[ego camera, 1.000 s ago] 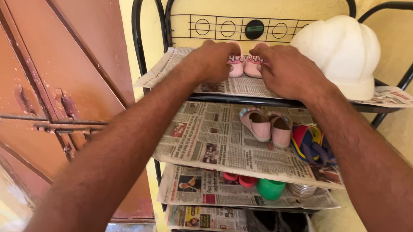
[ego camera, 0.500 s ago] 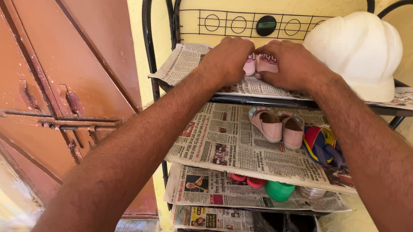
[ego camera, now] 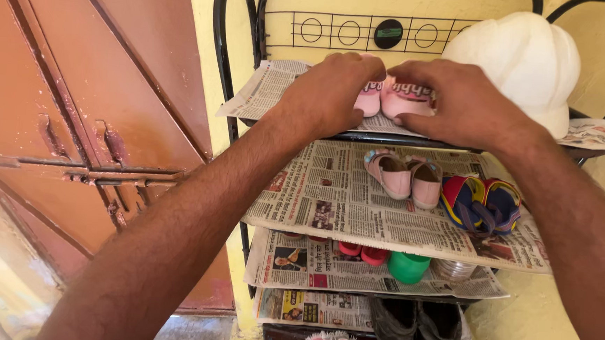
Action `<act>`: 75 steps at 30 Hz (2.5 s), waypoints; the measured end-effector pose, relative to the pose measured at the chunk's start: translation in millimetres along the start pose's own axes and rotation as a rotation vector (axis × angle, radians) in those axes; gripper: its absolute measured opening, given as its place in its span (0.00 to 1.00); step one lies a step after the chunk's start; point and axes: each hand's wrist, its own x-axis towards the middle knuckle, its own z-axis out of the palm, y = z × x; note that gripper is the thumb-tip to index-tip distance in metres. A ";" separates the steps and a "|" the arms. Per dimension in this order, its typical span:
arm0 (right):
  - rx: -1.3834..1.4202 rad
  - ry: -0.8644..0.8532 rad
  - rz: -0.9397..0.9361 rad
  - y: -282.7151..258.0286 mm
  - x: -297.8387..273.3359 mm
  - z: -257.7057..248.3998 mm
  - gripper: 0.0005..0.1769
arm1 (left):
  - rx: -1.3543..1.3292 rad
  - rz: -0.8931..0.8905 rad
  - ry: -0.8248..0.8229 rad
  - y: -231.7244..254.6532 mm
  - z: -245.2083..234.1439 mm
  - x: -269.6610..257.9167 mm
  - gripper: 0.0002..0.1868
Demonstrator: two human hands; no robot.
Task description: The person removes several pairs of shoes and sandals from a metal shoe rack and places them on the floor. They also remove a white hard hat and a set of keys, placing them on the floor. Finally, they remove two small containers from the rack and place them on the floor.
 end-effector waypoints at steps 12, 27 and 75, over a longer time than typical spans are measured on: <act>0.014 -0.086 0.034 5.7 -2.8 -0.3 0.39 | -0.227 0.063 0.131 -9.7 -0.6 -7.0 0.27; -0.023 0.081 0.013 -2.2 -0.8 0.2 0.19 | -0.261 -0.195 0.211 11.5 -30.2 -34.4 0.26; 0.561 0.178 -0.445 -260.4 -105.5 112.3 0.29 | -2.023 -0.635 0.686 58.9 -50.4 -332.7 0.40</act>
